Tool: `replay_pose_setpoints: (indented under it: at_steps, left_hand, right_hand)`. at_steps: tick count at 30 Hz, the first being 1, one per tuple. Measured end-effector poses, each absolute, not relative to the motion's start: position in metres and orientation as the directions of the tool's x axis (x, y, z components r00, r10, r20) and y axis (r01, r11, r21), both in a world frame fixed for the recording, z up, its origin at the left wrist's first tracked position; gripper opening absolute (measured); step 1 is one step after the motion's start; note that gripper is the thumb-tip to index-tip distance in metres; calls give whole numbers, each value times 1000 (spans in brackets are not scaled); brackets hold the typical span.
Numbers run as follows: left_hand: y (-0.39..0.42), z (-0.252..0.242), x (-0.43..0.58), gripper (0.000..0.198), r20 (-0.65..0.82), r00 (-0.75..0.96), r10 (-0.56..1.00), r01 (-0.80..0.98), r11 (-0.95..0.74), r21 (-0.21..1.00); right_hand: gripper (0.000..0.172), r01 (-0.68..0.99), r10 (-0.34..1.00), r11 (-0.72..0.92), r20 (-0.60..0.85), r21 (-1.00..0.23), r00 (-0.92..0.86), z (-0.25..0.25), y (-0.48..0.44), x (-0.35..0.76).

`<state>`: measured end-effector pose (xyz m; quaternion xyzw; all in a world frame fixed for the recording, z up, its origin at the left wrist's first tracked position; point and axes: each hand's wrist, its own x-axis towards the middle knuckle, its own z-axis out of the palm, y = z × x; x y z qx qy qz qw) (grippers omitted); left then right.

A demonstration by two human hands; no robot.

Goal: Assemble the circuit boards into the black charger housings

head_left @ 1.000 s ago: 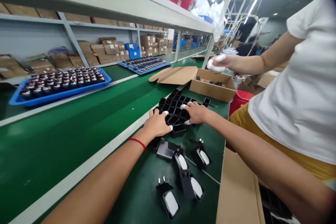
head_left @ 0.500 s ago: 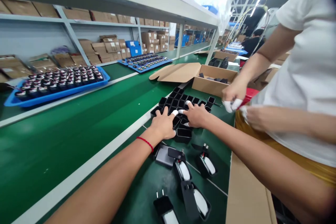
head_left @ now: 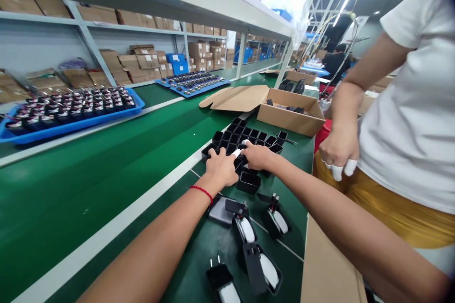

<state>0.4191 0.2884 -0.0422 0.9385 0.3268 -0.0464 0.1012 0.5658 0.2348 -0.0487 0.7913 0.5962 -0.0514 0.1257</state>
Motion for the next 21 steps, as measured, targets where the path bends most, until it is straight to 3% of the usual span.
replay_pose_setpoints:
  at_steps: [10,21]
  left_hand:
    - [292,-17,414,42,-116,800,589,599,-794,106]
    - [274,92,354,46,2,782,623,623,-782,19]
  right_hand:
    - [34,945,921,-311,-215,98,325,-19,227,556]
    - [32,951,955,-295,5,98,296,83,214,505]
